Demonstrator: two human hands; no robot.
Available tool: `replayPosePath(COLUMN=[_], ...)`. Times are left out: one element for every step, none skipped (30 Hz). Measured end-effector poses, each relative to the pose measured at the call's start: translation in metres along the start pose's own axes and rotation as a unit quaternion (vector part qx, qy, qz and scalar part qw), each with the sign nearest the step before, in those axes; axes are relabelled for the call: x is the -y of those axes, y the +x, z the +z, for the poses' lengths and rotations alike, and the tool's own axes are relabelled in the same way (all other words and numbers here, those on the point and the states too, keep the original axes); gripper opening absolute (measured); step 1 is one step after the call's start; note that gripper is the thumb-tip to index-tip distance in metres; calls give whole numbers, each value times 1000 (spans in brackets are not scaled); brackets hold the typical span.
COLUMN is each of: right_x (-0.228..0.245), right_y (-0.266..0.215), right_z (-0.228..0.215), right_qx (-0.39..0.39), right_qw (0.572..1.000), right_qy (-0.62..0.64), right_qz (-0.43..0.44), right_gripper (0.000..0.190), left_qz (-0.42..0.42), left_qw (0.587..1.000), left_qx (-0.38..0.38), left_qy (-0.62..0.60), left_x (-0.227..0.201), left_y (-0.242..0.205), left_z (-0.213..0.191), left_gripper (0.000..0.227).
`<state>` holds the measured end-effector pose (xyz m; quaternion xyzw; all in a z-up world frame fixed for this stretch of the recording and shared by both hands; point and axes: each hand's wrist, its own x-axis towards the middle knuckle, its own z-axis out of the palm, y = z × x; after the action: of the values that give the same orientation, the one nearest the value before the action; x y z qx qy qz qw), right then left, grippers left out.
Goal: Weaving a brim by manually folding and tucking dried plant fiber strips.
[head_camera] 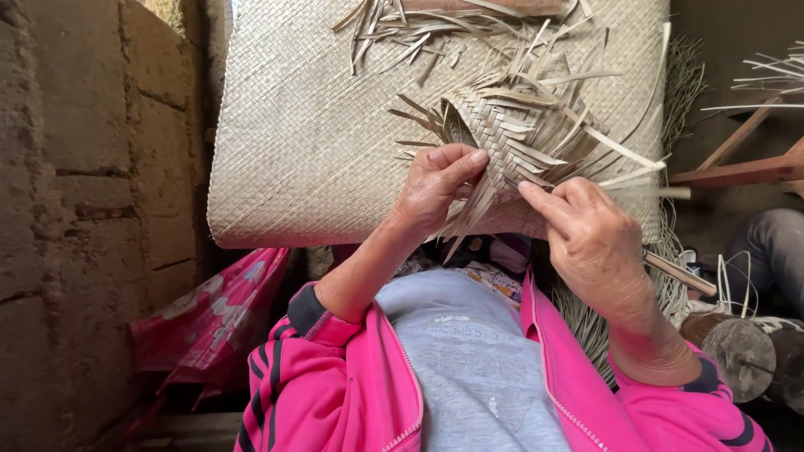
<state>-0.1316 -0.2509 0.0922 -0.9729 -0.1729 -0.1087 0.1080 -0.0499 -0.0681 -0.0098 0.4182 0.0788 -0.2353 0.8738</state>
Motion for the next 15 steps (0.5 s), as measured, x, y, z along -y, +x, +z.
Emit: replayPosePath(right_x=[4, 7, 10, 13, 16, 18, 17, 17, 17, 16, 16, 15, 15, 16, 17], right_y=[3, 6, 8, 10, 11, 14, 14, 14, 14, 12, 11, 10, 11, 11, 12], right_z=[-9, -18, -27, -33, -39, -45, -45, -45, -45, -44, -42, -41, -41, -41, -40], right_qx=[1, 6, 11, 12, -3, -19, -21, -23, -24, -25, -19, -14, -14, -11, -7], right_qw=[1000, 1000, 998, 998, 996, 994, 994, 993, 993, 992, 992, 991, 991, 992, 992], right_qy=[1, 12, 24, 24, 53, 81, 79, 84, 89, 89, 94, 99, 99, 97, 96], right_qz=[1, 27, 53, 55, 67, 77, 78, 79, 80, 81, 84, 87, 87, 85, 84], right_gripper=[41, 43, 46, 46, 45, 44, 44, 41, 39, 39, 40, 41, 41, 39, 37], left_qz=[-1, -16, -31, -34, -38, -41, -42, -45, -48, -48, -47, -44, -44, -44, -43], left_qw=[1000, 999, 994, 994, 995, 995, 995, 995, 995, 995, 995, 995, 995, 994, 994], left_qx=[0, 45, 89, 91, 80, 71, 73, 66, 60, 59, 57, 56, 56, 58, 59], left_qy=[0, -27, -53, -53, -52, -51, -50, -56, -61, -60, -67, -74, -73, -79, -85], left_x=[-5, -9, -14, -14, -14, -15, -15, -15, -15, -14, -13, -13, -13, -13, -12], left_y=[-1, 0, 0, 0, 1, 2, 4, 5, 5, 6, 6, 7, 7, 7, 7], left_z=[-5, -9, -12, -14, -15, -16, -17, -18, -19, -19, -19, -19, -20, -20, -20], left_gripper=[19, 18, 16, 16, 16, 17, 17, 16, 15, 15, 15, 15, 15, 15, 15])
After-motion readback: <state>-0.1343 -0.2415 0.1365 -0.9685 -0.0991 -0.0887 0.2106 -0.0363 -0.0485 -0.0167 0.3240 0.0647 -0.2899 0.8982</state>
